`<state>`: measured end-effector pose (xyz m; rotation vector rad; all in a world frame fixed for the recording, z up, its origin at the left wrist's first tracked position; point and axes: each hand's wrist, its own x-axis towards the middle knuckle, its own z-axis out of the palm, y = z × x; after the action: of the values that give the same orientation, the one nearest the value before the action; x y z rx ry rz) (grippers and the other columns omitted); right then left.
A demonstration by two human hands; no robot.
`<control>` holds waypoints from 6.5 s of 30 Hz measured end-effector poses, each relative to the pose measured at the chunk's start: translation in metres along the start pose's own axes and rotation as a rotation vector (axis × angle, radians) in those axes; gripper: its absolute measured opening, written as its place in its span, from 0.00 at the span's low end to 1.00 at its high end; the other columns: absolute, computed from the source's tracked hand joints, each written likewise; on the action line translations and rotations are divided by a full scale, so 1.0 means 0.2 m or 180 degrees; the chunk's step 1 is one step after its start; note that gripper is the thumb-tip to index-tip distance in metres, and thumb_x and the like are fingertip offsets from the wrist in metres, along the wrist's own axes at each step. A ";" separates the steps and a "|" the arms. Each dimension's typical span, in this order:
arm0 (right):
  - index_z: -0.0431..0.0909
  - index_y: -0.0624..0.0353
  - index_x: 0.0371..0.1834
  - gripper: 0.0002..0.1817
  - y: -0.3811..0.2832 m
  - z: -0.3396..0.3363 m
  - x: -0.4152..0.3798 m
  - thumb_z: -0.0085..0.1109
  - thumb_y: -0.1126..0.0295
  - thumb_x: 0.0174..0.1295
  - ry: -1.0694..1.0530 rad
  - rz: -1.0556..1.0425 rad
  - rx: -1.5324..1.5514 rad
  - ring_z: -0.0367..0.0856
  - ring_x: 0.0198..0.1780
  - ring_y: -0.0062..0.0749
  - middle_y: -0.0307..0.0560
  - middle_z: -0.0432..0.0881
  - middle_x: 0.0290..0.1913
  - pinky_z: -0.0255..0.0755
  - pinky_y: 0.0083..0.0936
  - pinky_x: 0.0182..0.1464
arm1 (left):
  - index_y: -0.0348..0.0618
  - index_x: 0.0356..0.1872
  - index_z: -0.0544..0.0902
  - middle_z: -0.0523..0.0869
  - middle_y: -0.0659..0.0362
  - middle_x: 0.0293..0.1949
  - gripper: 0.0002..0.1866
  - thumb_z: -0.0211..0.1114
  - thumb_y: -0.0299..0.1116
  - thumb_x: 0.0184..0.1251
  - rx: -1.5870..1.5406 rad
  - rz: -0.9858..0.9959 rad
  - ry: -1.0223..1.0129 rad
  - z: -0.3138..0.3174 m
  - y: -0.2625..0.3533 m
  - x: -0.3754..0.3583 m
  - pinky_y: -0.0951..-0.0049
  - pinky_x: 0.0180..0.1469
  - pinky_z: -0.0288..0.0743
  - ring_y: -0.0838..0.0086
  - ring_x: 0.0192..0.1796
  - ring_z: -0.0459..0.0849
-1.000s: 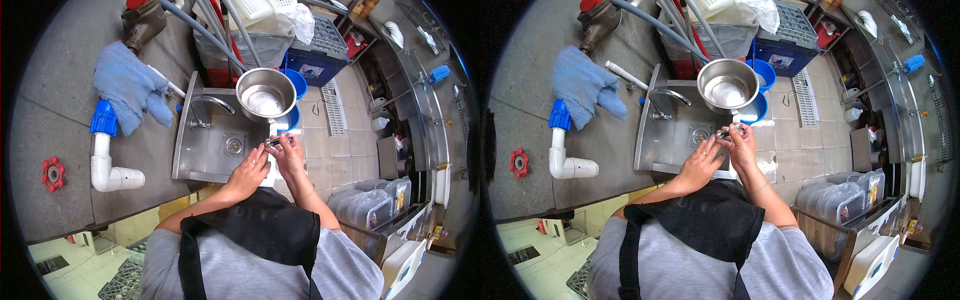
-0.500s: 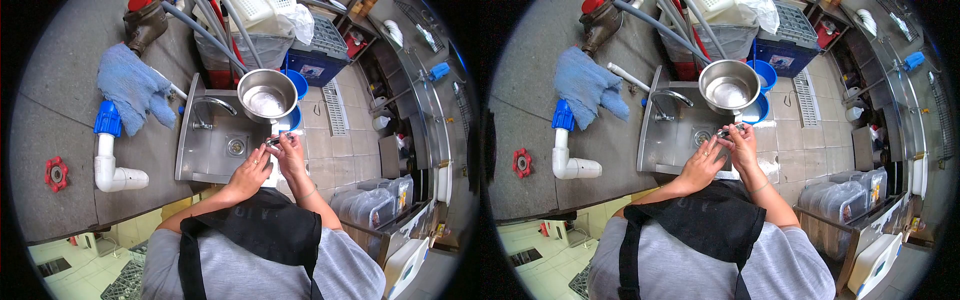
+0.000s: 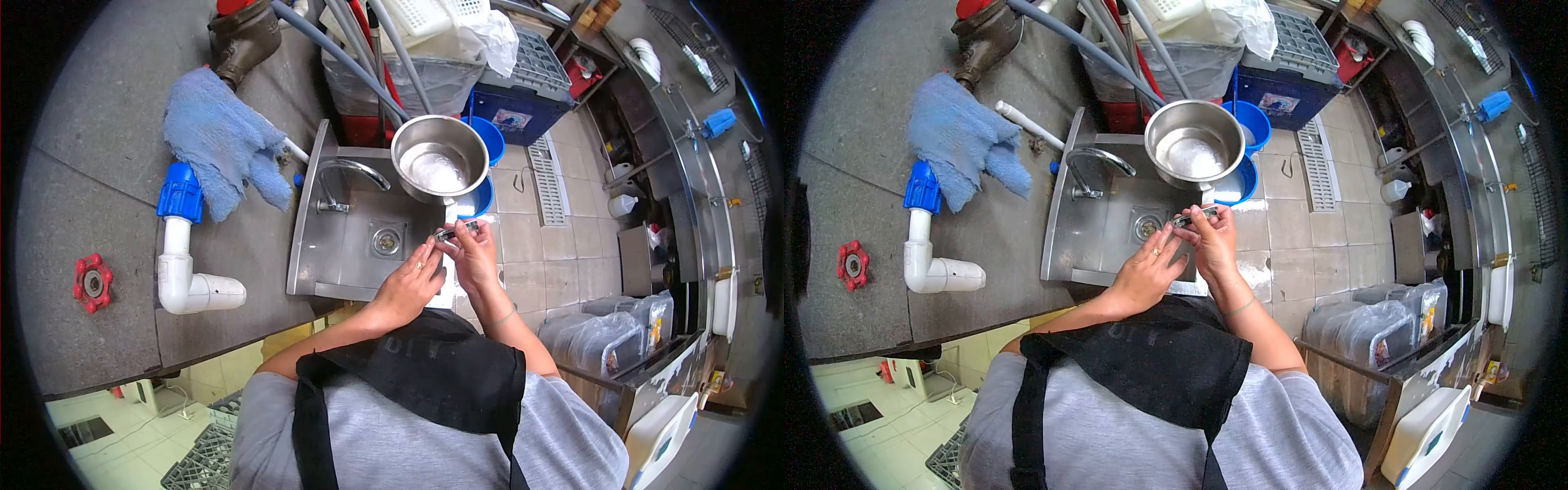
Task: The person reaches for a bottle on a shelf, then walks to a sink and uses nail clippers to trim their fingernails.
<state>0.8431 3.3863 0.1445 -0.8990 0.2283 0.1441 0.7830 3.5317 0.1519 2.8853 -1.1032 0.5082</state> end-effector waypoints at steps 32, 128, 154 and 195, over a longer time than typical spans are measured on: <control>0.71 0.59 0.35 0.13 -0.16 0.02 0.23 0.64 0.65 0.58 -0.0476 0.1343 -0.0849 0.80 0.23 0.20 0.46 0.81 0.29 0.85 0.30 0.33 | 0.45 0.46 0.78 0.71 0.57 0.63 0.16 0.48 0.39 0.63 0.1385 0.1132 0.0030 -0.01 -0.25 -0.02 0.59 0.75 0.34 0.69 0.71 0.59; 0.64 0.52 0.30 0.16 -0.05 0.09 0.27 0.67 0.67 0.55 -0.0312 0.1167 -0.0504 0.79 0.24 0.26 0.44 0.78 0.29 0.81 0.27 0.25 | 0.46 0.46 0.78 0.73 0.56 0.61 0.16 0.48 0.39 0.63 0.1071 0.0708 -0.0071 0.05 -0.29 -0.05 0.58 0.75 0.36 0.67 0.70 0.60; 0.67 0.55 0.34 0.14 -0.04 0.12 0.24 0.66 0.68 0.56 -0.0135 0.0852 -0.0612 0.80 0.26 0.29 0.44 0.79 0.30 0.82 0.27 0.27 | 0.46 0.48 0.78 0.72 0.55 0.62 0.17 0.48 0.38 0.63 0.1052 0.0692 -0.0126 0.04 -0.28 -0.04 0.58 0.75 0.36 0.67 0.70 0.61; 0.55 0.56 0.64 0.35 -0.40 0.18 0.00 0.66 0.69 0.56 -0.1485 0.0089 -0.0557 0.83 0.42 0.41 0.56 0.80 0.44 0.80 0.30 0.41 | 0.50 0.57 0.69 0.73 0.60 0.43 0.30 0.68 0.19 0.52 -0.4562 -0.1602 0.2135 -0.35 -0.22 0.05 0.64 0.50 0.77 0.72 0.41 0.79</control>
<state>0.8647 3.3656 0.2261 -1.0096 -0.2090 0.3983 0.7979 3.5664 0.2259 1.4272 -0.2935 0.3488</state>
